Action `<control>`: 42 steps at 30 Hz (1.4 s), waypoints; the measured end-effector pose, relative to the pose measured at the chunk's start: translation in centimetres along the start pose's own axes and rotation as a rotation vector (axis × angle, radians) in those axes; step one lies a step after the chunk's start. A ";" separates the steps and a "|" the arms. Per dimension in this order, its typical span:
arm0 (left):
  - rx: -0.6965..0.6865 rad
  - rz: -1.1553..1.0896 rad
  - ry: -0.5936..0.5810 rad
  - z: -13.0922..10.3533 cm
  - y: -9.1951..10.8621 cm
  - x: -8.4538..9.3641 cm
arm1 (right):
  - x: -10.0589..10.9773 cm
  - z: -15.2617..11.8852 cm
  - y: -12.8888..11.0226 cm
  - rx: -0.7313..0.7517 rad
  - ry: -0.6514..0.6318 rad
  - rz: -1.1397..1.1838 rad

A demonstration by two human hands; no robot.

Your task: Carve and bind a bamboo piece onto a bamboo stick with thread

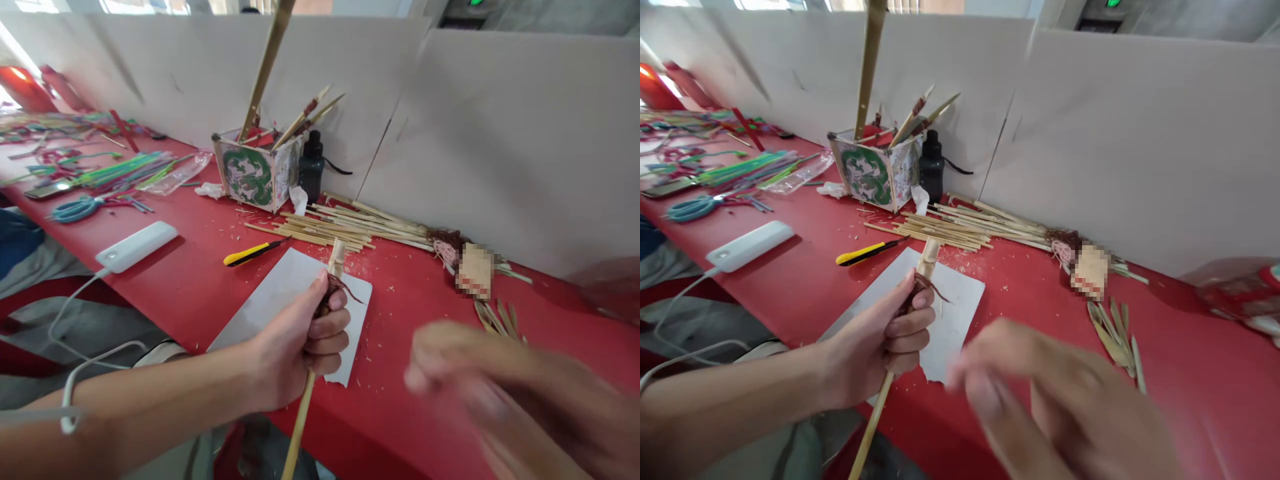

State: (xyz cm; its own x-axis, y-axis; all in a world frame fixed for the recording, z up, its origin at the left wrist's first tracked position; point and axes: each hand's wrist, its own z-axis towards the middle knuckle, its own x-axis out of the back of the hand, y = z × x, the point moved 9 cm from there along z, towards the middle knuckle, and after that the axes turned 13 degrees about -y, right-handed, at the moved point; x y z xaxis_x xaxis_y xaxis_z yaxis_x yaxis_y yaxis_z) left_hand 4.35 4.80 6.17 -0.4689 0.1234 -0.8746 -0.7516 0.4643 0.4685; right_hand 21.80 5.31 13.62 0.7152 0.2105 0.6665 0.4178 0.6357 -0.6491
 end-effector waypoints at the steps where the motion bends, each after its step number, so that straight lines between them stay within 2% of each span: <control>1: 0.017 0.002 -0.005 -0.1 -0.2 -0.2 | -0.3 1.8 -0.6 -0.016 0.007 -0.003; 4: 0.086 -0.006 -0.031 -0.4 -1.3 -0.9 | -1.4 5.9 -2.0 0.020 0.028 -0.011; 6: 0.120 0.000 -0.043 -0.6 -1.9 -1.3 | -2.2 7.0 -2.5 0.071 0.003 -0.024; 9: 0.120 0.045 -0.035 -0.8 -2.1 -1.4 | -2.9 6.8 -3.0 0.126 -0.022 -0.051; 19: 0.103 0.283 0.014 -0.8 -1.7 -1.1 | -2.9 5.7 -4.5 0.279 0.051 -0.081; 28: 0.091 0.357 0.049 -0.8 -1.8 -0.6 | -3.7 5.7 -4.1 0.275 0.006 -0.166; 36: 0.099 0.358 0.002 -0.6 -1.9 -0.9 | -4.8 6.4 -2.0 0.140 -0.180 -0.072; 42: 0.113 0.329 0.025 -0.6 -2.0 -0.6 | -4.8 6.8 -1.3 0.085 -0.159 -0.041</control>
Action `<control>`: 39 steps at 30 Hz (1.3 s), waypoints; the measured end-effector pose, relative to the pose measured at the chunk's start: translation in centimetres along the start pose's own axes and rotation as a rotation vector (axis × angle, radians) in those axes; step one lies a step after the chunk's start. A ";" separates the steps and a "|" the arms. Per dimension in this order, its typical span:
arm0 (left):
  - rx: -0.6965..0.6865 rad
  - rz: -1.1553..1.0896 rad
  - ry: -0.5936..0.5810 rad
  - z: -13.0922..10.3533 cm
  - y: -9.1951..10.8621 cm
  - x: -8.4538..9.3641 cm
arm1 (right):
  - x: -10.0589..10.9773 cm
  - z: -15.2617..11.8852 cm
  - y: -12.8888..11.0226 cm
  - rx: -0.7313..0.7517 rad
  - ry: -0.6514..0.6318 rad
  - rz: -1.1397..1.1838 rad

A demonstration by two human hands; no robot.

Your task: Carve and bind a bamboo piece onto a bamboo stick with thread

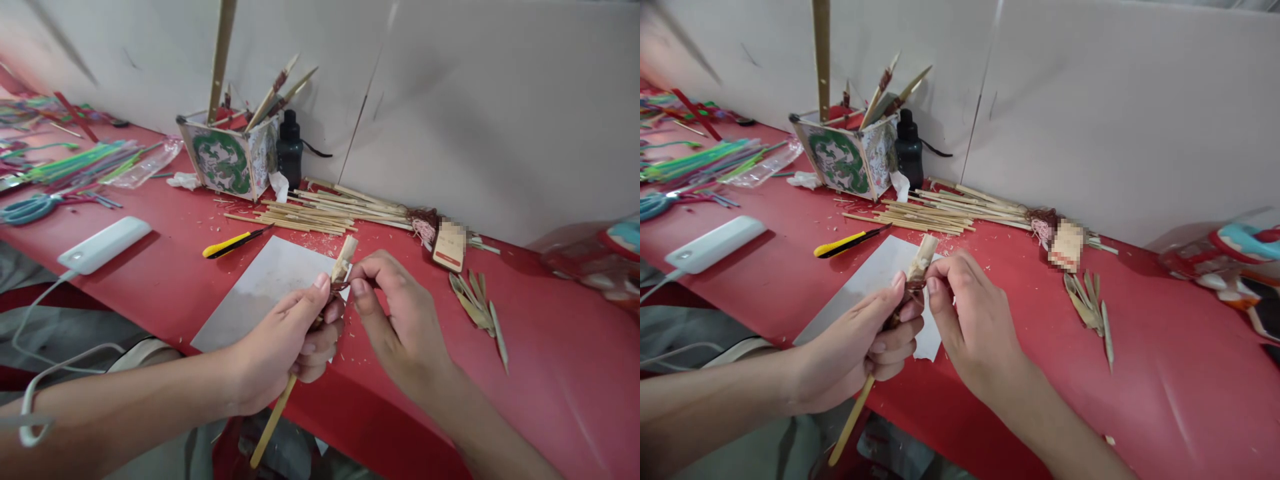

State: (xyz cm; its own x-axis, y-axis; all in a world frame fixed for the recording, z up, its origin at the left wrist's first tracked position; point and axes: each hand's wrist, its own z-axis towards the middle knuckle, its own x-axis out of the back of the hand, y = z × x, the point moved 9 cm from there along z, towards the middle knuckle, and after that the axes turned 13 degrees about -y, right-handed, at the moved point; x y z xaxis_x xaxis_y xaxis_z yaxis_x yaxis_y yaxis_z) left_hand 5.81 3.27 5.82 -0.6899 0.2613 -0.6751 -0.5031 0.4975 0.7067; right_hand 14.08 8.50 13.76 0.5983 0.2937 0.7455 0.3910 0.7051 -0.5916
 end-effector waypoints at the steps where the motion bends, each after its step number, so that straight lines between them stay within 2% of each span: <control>1: 0.001 -0.006 0.001 0.0 0.0 0.0 | 0.1 0.0 0.0 -0.003 0.011 -0.001; 7: -0.019 -0.014 0.029 -0.2 0.4 0.1 | 1.4 -0.4 -1.0 0.042 0.144 -0.049; 14: -0.020 0.016 0.076 -0.2 0.5 0.5 | 1.2 -1.0 -2.8 0.203 0.194 -0.110; 24: -0.016 0.027 0.094 -0.1 0.3 0.9 | 0.9 -1.1 -2.3 0.183 0.198 -0.202; 29: 0.012 0.088 0.116 0.0 0.4 1.0 | 0.5 -0.8 -1.8 0.148 0.164 -0.184; 32: 0.001 0.109 0.107 0.1 0.5 1.1 | 0.1 -0.5 -1.1 0.092 0.099 -0.113; 39: 0.012 0.029 0.051 0.3 0.1 1.0 | -0.1 0.2 0.7 -0.014 0.009 0.079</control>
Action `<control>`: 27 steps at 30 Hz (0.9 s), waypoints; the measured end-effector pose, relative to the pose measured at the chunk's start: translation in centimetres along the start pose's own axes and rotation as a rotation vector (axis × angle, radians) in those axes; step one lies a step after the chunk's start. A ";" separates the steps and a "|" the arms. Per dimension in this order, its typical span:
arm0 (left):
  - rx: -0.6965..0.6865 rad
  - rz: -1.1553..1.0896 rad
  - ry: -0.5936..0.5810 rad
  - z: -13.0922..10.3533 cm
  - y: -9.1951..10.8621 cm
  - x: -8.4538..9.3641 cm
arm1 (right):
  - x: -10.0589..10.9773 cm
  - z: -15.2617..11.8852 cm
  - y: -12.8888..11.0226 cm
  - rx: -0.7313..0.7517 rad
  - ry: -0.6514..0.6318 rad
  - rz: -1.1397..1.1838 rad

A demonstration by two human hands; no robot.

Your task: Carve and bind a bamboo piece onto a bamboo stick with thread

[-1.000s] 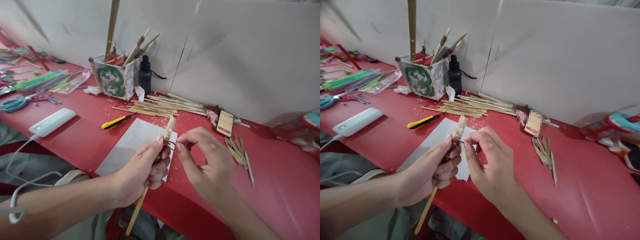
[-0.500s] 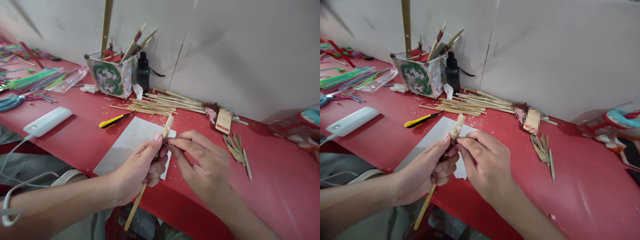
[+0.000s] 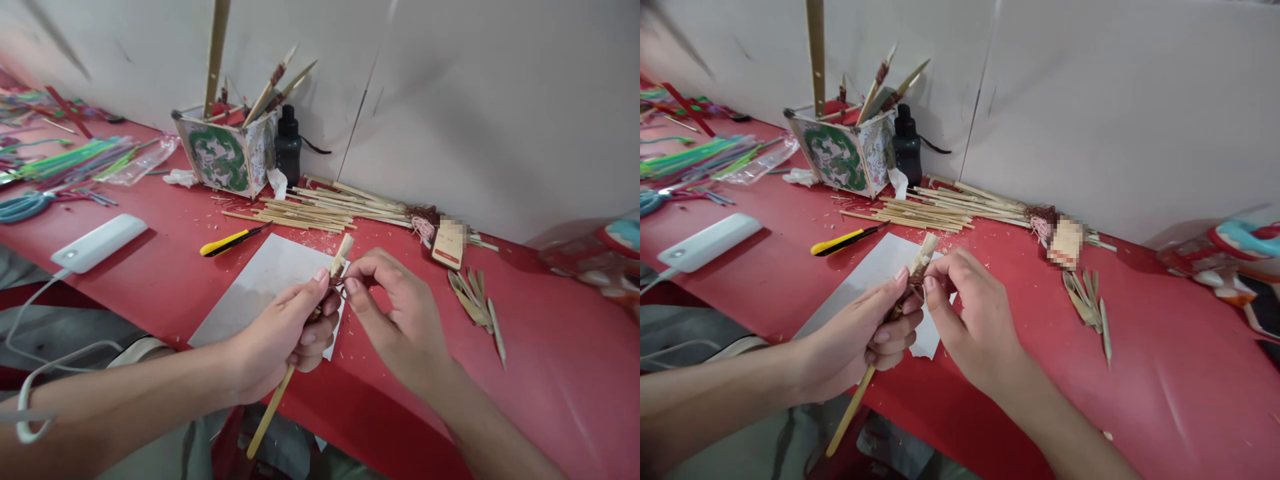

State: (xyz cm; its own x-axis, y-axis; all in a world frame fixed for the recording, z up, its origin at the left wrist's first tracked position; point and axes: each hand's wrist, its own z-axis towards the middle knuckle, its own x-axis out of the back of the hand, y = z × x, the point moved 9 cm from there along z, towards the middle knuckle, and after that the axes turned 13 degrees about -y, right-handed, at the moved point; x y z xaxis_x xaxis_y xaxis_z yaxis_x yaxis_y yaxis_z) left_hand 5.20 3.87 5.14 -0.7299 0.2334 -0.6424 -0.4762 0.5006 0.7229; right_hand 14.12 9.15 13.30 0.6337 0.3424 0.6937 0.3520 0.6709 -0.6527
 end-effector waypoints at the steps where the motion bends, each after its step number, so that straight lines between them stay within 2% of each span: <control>1: 0.002 -0.020 -0.013 0.0 0.0 -0.1 | -0.1 0.1 0.2 -0.008 -0.013 0.037; 4: 0.006 -0.058 -0.035 0.1 0.0 -0.2 | 0.0 0.2 0.6 -0.020 -0.020 0.093; 17: -0.005 -0.027 -0.035 0.0 0.0 -0.3 | 0.4 -0.2 0.1 0.008 0.123 -0.065; 23: -0.014 -0.035 0.017 -0.1 0.1 0.2 | 0.4 -0.5 -1.0 0.093 0.116 -0.077; 27: -0.030 -0.037 0.010 -0.1 0.3 0.2 | 0.1 -0.6 -1.3 0.140 0.114 -0.081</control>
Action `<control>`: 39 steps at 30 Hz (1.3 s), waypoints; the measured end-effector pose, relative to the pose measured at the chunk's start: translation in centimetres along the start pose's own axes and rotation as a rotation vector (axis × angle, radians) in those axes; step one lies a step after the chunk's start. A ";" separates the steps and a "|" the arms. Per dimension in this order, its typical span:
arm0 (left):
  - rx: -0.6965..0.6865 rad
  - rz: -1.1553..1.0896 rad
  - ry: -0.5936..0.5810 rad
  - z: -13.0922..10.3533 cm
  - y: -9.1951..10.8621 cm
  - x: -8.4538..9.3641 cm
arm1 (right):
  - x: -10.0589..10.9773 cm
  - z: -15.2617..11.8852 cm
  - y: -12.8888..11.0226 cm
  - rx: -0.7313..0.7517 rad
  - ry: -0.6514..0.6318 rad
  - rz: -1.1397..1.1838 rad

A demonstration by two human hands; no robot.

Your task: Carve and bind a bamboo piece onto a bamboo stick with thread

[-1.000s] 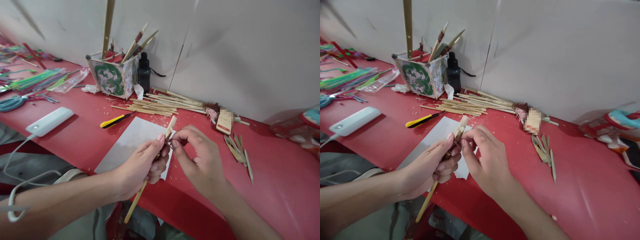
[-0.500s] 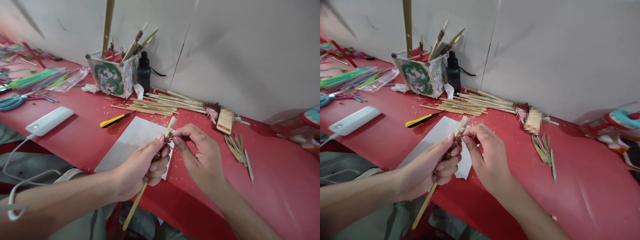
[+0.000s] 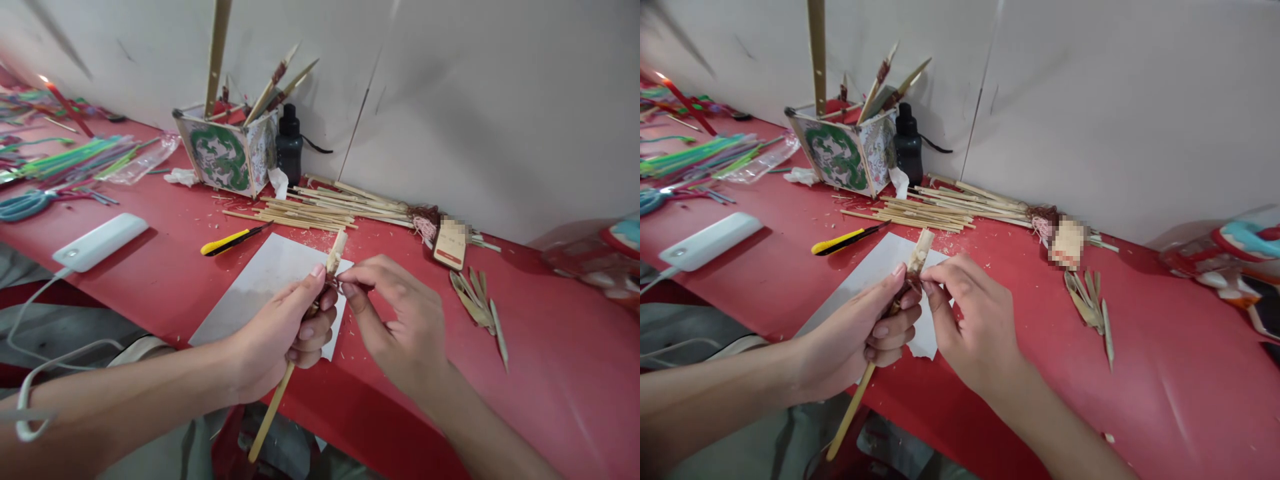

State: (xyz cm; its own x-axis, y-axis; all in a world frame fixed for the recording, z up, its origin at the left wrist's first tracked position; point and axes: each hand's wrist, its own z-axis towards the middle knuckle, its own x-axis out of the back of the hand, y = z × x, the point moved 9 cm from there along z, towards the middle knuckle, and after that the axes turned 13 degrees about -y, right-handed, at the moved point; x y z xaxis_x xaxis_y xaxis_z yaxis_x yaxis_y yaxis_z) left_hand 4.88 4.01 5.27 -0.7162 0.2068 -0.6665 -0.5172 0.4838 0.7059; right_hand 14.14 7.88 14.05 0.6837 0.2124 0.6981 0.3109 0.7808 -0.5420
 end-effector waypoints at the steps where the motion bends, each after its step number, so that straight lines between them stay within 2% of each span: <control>1: -0.003 -0.003 -0.006 0.0 0.0 0.0 | 0.0 0.0 -0.1 0.016 0.007 -0.001; 9: -0.003 0.009 0.003 -0.1 0.0 0.2 | 0.3 -0.2 -1.1 0.115 0.060 -0.041; 15: -0.009 0.122 0.040 0.0 0.1 0.3 | 0.8 -0.3 -1.3 0.116 0.076 -0.105; 21: -0.067 0.241 -0.012 0.3 0.1 0.2 | 0.8 -0.5 -1.8 0.132 0.050 -0.204; 26: -0.115 0.335 -0.006 0.2 0.3 0.2 | 0.6 -1.0 -2.3 0.163 0.053 -0.314; 34: -0.115 0.313 -0.019 0.2 -0.1 0.0 | 0.3 -1.2 -2.8 0.205 0.079 -0.385; 39: -0.106 0.280 -0.003 0.1 -0.1 0.0 | 0.2 -0.7 -1.9 0.128 0.069 -0.327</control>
State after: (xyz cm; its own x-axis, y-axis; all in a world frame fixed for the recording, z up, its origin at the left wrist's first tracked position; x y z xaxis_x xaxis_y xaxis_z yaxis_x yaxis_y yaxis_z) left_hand 5.04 4.05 5.19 -0.8366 0.3225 -0.4428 -0.3458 0.3160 0.8835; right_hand 14.20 6.03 14.90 0.6058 -0.0975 0.7897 0.4385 0.8690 -0.2291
